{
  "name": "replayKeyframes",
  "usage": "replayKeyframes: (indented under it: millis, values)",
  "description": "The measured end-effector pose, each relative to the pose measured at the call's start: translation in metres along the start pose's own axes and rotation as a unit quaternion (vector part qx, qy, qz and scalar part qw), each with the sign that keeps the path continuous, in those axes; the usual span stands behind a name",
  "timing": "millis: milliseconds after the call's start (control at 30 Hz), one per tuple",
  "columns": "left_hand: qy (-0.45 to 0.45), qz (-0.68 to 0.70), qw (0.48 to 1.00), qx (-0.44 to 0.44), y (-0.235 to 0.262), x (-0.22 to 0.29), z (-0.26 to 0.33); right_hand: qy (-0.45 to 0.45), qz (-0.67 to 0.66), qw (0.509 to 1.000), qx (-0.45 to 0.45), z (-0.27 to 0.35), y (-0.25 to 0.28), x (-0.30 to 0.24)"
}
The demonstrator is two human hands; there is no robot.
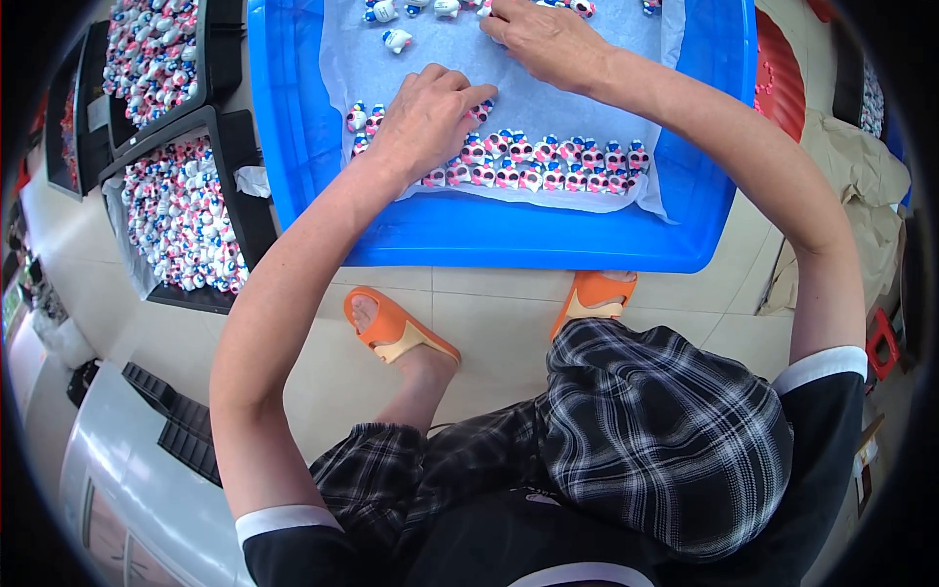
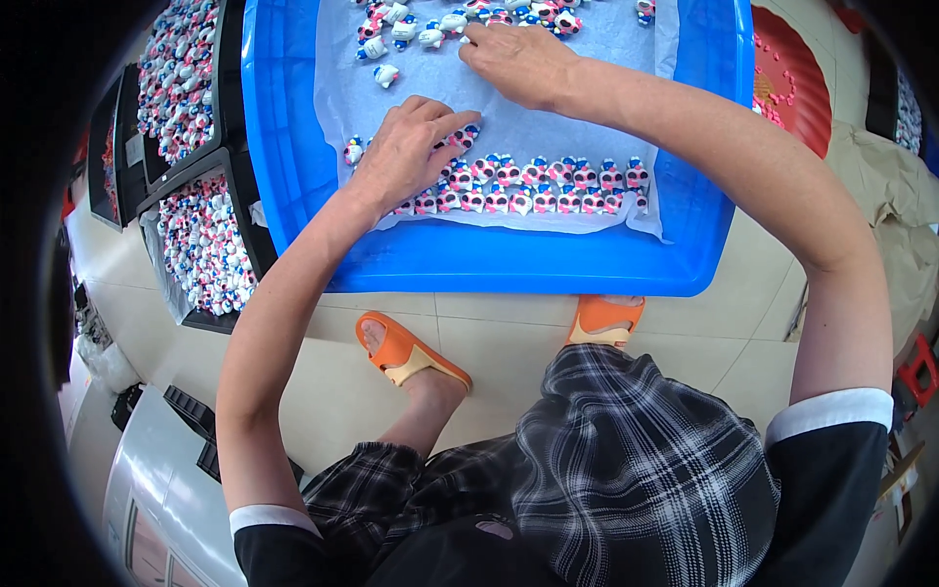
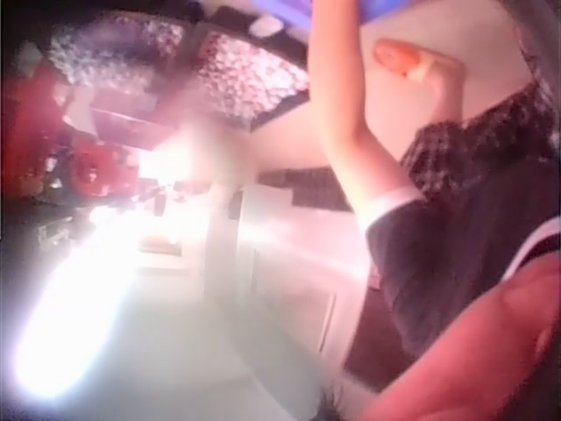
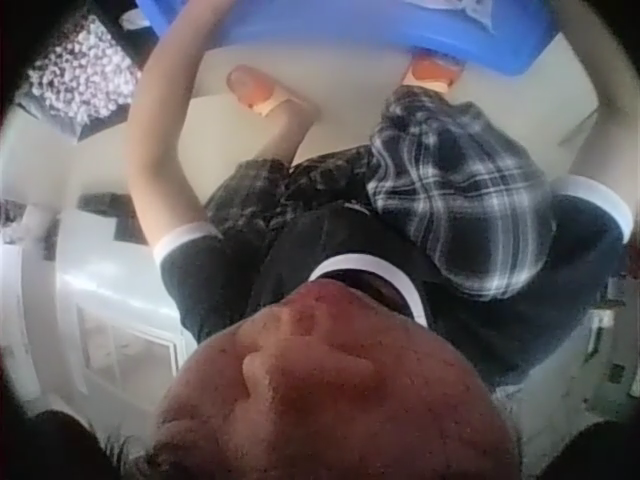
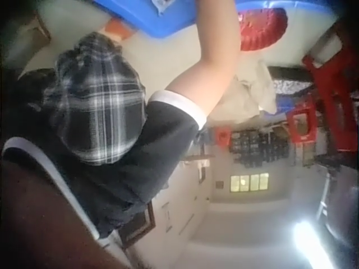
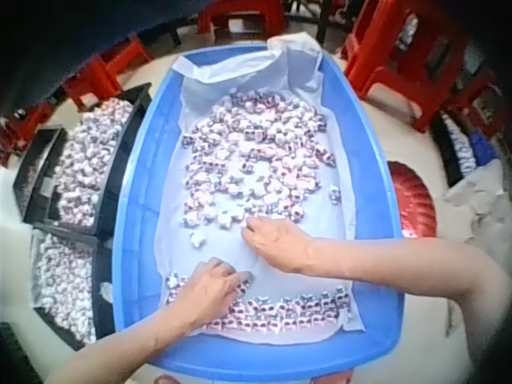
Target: The person sorts small colorful plastic components into sorting bins by hand, arranging them within the bins.
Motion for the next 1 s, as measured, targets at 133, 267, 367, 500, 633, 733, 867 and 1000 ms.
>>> replayKeyframes:
  millis: [133,267,367,500,633,733,867,1000]
  values:
    - [0.004,-0.003,0.999,-0.044,-0.004,-0.001,0.002,-0.004,-0.014,0.998,-0.056,-0.001,-0.003,-0.001]
    - [0.011,-0.010,1.000,-0.018,-0.002,0.000,0.003,-0.072,-0.213,0.963,-0.150,0.008,0.018,-0.007]
    - [0.013,-0.001,1.000,-0.011,-0.005,-0.001,0.002,-0.142,-0.348,0.880,-0.291,0.016,0.005,0.001]
    - [0.020,0.007,1.000,-0.008,-0.005,-0.001,0.003,-0.195,-0.350,0.829,-0.391,0.021,0.010,-0.005]
    - [0.014,0.007,1.000,0.000,-0.006,0.000,0.003,-0.128,-0.211,0.913,-0.325,0.024,0.011,-0.005]
    - [0.020,0.006,1.000,0.015,-0.005,0.002,0.000,-0.076,-0.229,0.937,-0.252,0.031,0.012,-0.011]
    - [0.023,-0.013,1.000,0.009,-0.005,0.005,0.000,-0.082,-0.144,0.958,-0.233,0.033,0.014,-0.022]
    - [0.032,-0.030,0.999,0.011,-0.004,0.004,0.002,-0.155,-0.126,0.928,-0.314,0.032,0.026,-0.034]
Point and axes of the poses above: each hand's wrist, its own z-axis away from the middle knuckle, its own y-axis out of the back of the hand, x = y × z, the point moved 2 cm from there along -z, towards the middle knuckle, and after that the axes turned 10 degrees about -y, right-handed, at the moved point
